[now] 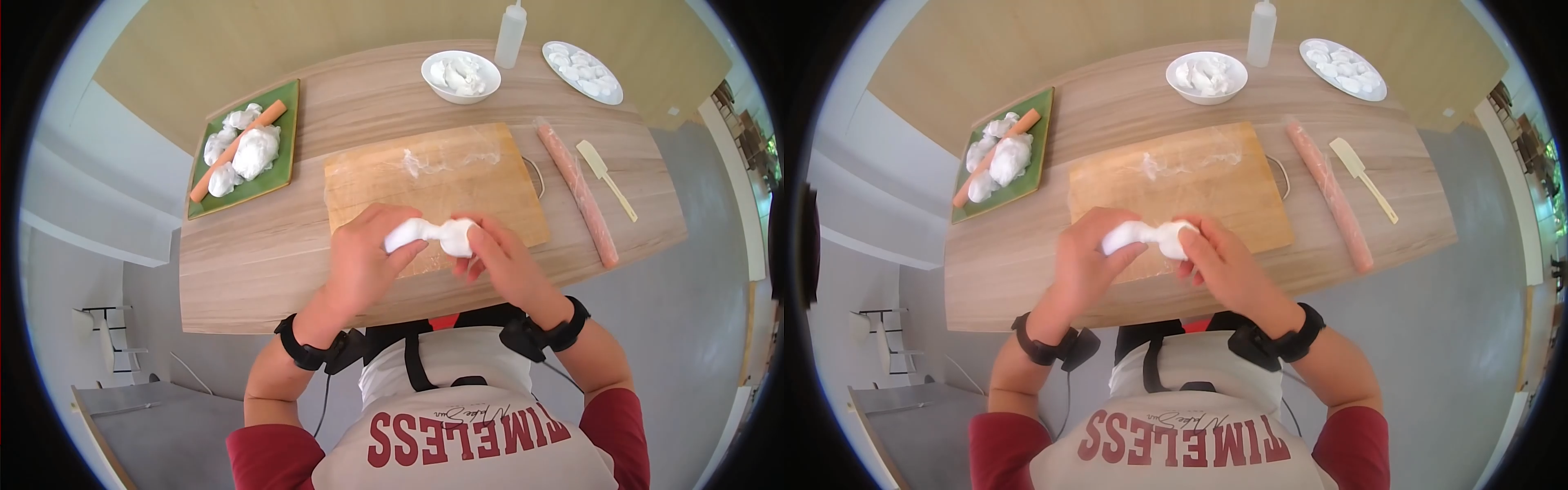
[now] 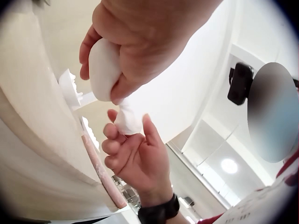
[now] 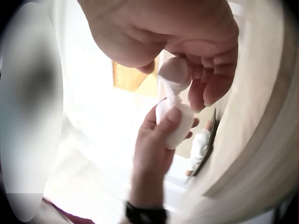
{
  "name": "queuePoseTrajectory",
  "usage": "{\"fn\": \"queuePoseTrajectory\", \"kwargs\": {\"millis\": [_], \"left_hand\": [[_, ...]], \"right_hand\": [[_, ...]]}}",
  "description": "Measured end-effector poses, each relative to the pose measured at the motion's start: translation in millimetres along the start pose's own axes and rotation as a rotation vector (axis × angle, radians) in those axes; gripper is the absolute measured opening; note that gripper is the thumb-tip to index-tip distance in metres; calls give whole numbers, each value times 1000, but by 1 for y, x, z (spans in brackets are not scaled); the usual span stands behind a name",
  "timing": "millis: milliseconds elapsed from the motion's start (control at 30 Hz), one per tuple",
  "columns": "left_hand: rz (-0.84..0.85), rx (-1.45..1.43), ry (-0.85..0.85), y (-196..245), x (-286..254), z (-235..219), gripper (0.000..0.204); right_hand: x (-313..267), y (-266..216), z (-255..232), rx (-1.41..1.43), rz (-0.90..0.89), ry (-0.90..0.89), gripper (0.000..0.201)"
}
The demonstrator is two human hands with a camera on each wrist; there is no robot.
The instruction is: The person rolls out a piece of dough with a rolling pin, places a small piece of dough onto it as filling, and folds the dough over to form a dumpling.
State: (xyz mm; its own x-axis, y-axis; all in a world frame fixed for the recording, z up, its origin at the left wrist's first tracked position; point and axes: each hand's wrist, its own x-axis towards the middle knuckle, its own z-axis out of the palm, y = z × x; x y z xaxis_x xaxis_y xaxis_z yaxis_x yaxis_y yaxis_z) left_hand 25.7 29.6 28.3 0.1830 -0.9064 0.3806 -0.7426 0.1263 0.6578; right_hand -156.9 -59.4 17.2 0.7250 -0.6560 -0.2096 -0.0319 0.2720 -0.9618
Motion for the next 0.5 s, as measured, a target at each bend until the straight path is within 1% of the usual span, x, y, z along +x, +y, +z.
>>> {"fn": "queuePoseTrajectory", "kwargs": {"millis": [33,100,133,200,233,300,333,400,433,500], "left_hand": [[1,1,2,1,-1,-1,28],[-346,-416,-136,1,-2,-2,26],[-346,-417,-137,1,-2,0,26],[-388,-633,-237,-4,-4,5,26],[-388,-632,-234,-7,-5,7,26],[-182,-560,-182,-11,-6,12,26],[-181,-559,-181,-6,-5,10,26],[-201,-237,-303,9,-2,1,24],[-198,-236,-302,10,-1,1,24],[26,-41,-189,10,0,0,24]], "right_hand": [[0,1,4,-1,-2,-2,28],[1,5,8,-587,-777,178,36],[2,5,7,-587,-776,179,36],[7,4,4,-757,-986,118,41],[9,3,4,-757,-989,116,41],[11,2,5,-792,-1049,80,41],[10,3,5,-793,-1050,80,41],[6,8,4,-549,-588,53,35],[7,8,4,-550,-590,53,35],[10,11,4,197,-73,101,29]]}}
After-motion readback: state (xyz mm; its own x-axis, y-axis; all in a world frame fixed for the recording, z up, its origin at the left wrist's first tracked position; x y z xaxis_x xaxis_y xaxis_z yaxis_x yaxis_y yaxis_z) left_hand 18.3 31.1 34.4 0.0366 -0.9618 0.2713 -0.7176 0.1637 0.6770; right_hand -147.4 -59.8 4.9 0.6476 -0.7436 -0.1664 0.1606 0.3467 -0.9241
